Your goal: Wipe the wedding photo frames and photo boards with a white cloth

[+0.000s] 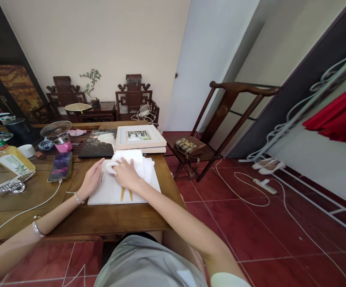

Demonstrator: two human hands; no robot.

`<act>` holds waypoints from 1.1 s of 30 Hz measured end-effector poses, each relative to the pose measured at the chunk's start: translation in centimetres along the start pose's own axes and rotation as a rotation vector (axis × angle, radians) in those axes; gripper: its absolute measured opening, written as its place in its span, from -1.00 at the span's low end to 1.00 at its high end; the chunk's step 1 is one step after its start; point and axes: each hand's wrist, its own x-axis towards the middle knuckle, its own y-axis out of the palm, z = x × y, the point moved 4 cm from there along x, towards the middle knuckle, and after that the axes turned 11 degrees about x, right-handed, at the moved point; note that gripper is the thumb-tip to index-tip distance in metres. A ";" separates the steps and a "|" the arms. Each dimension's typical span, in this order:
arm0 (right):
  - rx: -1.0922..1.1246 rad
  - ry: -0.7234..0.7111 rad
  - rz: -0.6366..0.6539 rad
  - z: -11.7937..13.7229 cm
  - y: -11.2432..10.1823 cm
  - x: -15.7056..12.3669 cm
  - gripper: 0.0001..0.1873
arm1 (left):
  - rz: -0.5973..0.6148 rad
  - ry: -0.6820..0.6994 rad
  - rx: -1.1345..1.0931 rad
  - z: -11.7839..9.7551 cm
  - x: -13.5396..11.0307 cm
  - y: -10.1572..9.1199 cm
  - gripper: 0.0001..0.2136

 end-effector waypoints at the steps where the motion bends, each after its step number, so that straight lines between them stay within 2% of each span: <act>1: -0.011 -0.026 0.012 0.6 0.3 0.2 -0.69 | -0.035 -0.054 -0.072 0.3 0.2 -0.3 -0.55; 5: 0.013 -0.246 0.133 3.4 1.1 -1.0 -0.70 | -0.095 -0.177 -0.203 0.9 0.6 -1.0 -0.54; 7: 0.040 -0.348 0.203 4.7 0.7 -2.6 -0.72 | -0.110 -0.163 -0.197 0.6 0.5 -1.2 -0.55; 9: 0.058 -0.385 0.266 5.5 -0.2 -4.6 -0.72 | -0.113 -0.119 -0.169 0.0 0.2 -1.2 -0.55; 13: 0.085 -0.344 0.334 5.5 -2.4 -8.8 -0.72 | -0.060 -0.019 -0.052 -1.3 -0.4 -0.7 -0.53; 18: 0.127 -0.156 0.281 2.4 -4.4 -11.6 -0.67 | 0.164 0.126 0.269 -1.9 -1.5 1.1 -0.54; 21: 0.100 -0.056 0.173 -0.8 -4.3 -10.9 -0.64 | 0.289 0.185 0.461 -2.0 -2.1 1.9 -0.56; 24: 0.080 0.002 0.069 -3.4 -3.7 -8.8 -0.71 | 0.330 0.235 0.597 -2.2 -2.6 2.3 -0.58; 26: 0.117 0.020 0.028 -4.4 -3.3 -6.8 -0.80 | 0.336 0.253 0.641 -2.3 -2.6 2.3 -0.59; 30: 0.226 0.022 -0.039 -4.0 -3.1 -2.8 -0.68 | 0.353 0.270 0.653 -2.4 -2.6 2.3 -0.59; 33: 0.248 0.017 -0.012 -2.5 -2.7 0.1 -0.65 | 0.341 0.282 0.623 -2.6 -2.5 2.2 -0.60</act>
